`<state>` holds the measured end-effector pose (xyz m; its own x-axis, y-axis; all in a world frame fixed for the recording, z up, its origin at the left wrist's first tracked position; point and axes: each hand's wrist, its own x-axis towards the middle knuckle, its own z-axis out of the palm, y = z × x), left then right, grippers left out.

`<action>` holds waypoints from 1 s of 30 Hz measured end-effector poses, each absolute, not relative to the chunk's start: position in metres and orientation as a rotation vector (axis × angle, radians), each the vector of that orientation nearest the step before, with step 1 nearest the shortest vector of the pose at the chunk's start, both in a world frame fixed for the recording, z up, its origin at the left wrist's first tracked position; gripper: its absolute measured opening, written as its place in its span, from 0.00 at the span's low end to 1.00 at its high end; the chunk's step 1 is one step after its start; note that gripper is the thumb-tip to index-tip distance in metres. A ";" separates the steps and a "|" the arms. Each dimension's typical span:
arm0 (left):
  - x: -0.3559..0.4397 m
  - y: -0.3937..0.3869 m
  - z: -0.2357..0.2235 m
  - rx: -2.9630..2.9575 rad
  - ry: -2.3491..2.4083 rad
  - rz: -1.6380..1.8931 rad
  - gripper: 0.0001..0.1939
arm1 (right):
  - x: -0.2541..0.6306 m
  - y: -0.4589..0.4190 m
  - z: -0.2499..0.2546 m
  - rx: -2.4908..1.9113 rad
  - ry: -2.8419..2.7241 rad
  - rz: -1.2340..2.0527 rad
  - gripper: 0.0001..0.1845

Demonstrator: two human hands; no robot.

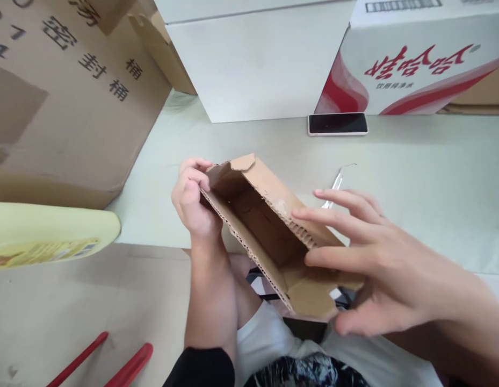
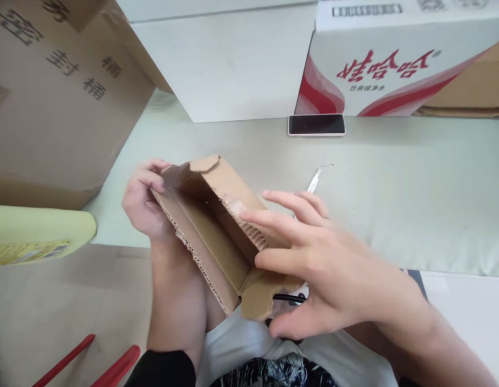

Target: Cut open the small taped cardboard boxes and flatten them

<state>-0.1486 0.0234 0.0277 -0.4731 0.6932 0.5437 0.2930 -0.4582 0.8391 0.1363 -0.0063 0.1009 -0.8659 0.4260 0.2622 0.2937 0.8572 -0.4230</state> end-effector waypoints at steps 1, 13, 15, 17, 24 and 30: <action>-0.147 0.023 0.028 1.396 1.359 2.055 0.24 | 0.140 -0.004 0.100 -0.574 -2.676 0.495 0.32; -0.139 0.026 0.027 1.236 1.091 2.133 0.26 | 0.171 0.030 0.081 -1.007 -2.399 0.077 0.34; -0.135 0.024 0.028 1.233 1.121 2.095 0.26 | 0.171 0.032 0.073 -1.038 -2.372 0.117 0.37; -0.131 0.022 0.030 1.246 1.209 2.047 0.26 | 0.170 0.033 0.066 -1.075 -2.326 0.194 0.38; -0.131 0.023 0.026 1.355 1.208 1.947 0.28 | 0.156 0.032 0.050 -1.096 -2.217 0.441 0.34; -0.136 0.027 0.016 1.565 1.373 1.953 0.21 | 0.150 0.028 0.044 -0.796 -2.178 0.782 0.40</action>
<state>-0.1364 0.0270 0.0157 -0.3699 0.7103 0.5989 0.3229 -0.5061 0.7997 0.1497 0.0280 0.0443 -0.5811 0.7165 0.3858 0.3077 0.6324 -0.7109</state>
